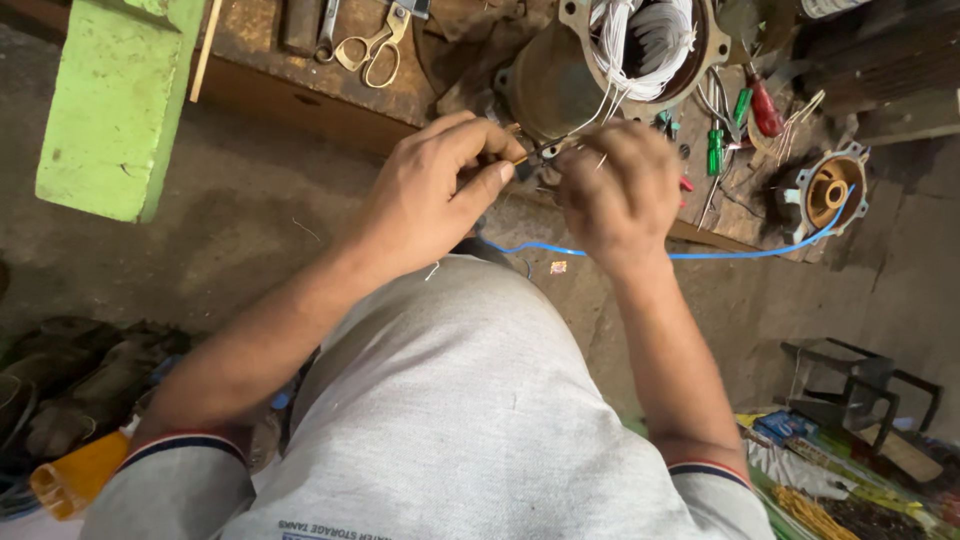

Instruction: The person sits at a workbench and strips insulation from the ends of copper wires, scraping the wire with a small blade and pulling off the insulation by hand. They use pliers on a wire, handle a spool of white winding wire on a motor stator, and rub the stripped copper ends with a small abrasive pad.

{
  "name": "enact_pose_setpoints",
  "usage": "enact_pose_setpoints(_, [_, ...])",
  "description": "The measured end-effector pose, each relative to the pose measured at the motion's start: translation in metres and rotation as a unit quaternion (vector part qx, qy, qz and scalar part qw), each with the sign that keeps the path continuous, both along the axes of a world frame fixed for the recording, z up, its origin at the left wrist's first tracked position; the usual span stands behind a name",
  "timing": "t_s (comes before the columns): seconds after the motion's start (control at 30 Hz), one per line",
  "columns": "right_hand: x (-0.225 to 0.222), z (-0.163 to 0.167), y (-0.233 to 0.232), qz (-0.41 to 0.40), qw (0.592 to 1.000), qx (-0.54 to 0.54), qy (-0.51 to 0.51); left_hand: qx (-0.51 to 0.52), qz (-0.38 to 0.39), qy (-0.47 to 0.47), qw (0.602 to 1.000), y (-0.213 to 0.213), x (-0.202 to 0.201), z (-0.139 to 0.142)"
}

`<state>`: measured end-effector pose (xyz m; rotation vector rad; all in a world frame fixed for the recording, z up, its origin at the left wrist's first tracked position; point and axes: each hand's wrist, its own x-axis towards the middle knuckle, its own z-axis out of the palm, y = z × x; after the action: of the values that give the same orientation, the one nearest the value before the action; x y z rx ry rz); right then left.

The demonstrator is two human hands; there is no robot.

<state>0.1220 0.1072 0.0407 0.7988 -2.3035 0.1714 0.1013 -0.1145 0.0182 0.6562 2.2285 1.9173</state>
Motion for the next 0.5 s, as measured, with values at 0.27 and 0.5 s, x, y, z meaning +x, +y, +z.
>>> enact_pose_setpoints(0.27, [-0.017, 0.007, 0.017, 0.184, 0.975, 0.119, -0.024, -0.04, -0.073, 0.119, 0.989, -0.005, -0.004, 0.0])
enact_pose_setpoints(0.5, [-0.015, 0.033, -0.007, 0.015, 0.935, -0.254, -0.247, -0.032, -0.035, 0.095, 0.994, 0.004, 0.007, -0.021])
